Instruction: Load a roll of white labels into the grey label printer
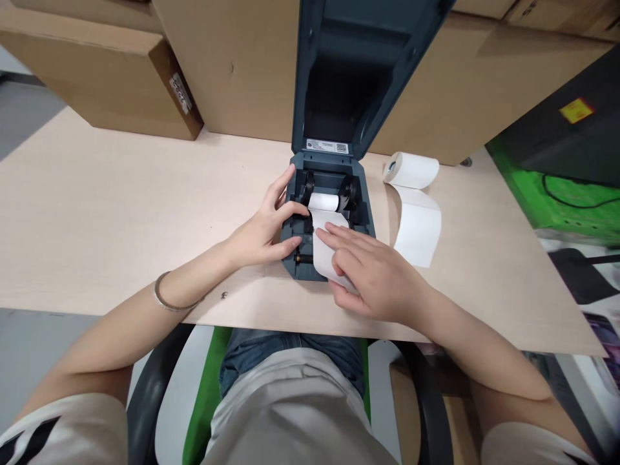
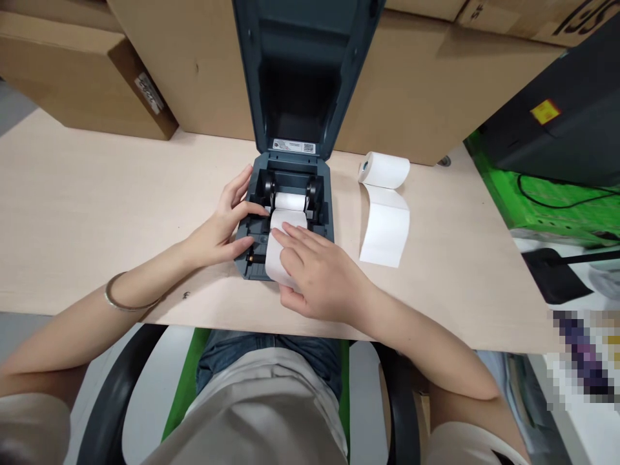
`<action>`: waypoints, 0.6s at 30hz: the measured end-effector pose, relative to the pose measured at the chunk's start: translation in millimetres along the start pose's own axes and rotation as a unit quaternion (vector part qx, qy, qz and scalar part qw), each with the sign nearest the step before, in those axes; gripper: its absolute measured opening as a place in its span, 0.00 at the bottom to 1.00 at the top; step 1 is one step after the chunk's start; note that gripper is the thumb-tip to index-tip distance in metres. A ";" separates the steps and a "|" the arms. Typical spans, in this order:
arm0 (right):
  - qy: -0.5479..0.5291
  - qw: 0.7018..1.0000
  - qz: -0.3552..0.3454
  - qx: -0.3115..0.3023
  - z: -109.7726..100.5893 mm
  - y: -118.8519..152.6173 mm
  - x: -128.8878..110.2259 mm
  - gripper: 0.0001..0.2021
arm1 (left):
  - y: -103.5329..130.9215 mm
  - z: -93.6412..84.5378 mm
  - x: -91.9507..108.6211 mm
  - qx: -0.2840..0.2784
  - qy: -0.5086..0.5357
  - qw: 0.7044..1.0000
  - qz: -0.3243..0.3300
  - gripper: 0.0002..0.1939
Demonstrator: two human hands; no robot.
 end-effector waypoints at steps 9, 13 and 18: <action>0.188 0.976 -0.057 0.098 6.4 4.4 -24.7 0.09 | 0.0 0.4 2.5 -0.002 -0.006 1.000 0.029 0.26; 0.219 0.969 -0.059 0.095 3.6 5.8 -32.0 0.13 | 0.8 -1.9 4.0 0.006 -0.017 0.999 0.032 0.27; 0.232 0.958 -0.126 0.110 -1.5 12.5 -33.9 0.12 | 4.4 -9.9 17.5 0.014 -0.116 0.988 0.096 0.29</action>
Point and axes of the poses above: each hand's wrist, its own y-axis away from the middle knuckle, its own z-axis out of the palm, x = y × z, the point moved 2 cm from there along -y, towards the middle knuckle, and after that the axes turned 7 degrees about y, right-handed, at the moved point
